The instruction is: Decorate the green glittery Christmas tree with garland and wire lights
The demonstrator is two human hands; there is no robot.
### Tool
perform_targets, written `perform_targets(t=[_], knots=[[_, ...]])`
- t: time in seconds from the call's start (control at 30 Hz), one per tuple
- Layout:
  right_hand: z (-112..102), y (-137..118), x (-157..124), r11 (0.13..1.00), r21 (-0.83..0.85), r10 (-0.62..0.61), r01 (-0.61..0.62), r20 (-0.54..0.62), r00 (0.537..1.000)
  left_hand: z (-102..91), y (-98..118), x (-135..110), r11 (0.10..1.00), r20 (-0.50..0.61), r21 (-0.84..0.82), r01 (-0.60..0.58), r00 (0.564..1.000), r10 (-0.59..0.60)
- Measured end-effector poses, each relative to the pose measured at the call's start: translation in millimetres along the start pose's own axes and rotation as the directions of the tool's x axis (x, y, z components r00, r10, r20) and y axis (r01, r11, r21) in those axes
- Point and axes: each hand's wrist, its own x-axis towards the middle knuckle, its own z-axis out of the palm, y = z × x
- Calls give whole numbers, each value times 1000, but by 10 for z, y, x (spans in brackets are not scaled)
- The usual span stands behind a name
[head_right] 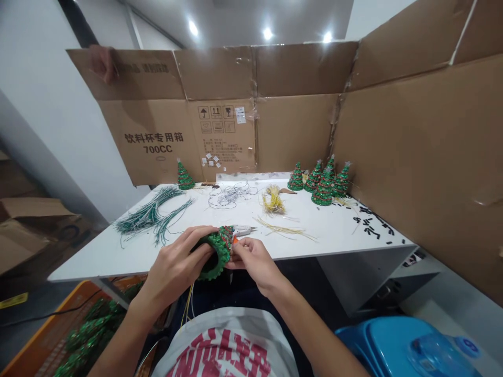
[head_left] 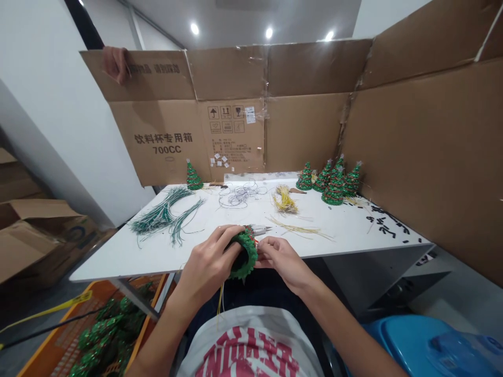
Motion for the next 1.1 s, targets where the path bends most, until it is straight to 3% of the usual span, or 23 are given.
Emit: perform_targets(t=[0.43, 0.67, 0.9, 1.1], knots=[[-29, -22, -18, 1000, 11, 7, -7, -1, 1000, -9, -11, -7, 999, -30, -31, -17, 999, 16], [12, -66, -75, 994, 110, -8, 8, -7, 1000, 2, -53, -37, 1000, -74, -24, 6, 997, -8], [159, -79, -217, 959, 266, -68, 94, -105, 992, -89, 15, -4, 1000, -255, -5, 13, 967, -14], [270, -137, -361, 949, 299, -83, 102, -75, 994, -137, 110, -7, 998, -389, -60, -36, 921, 10]])
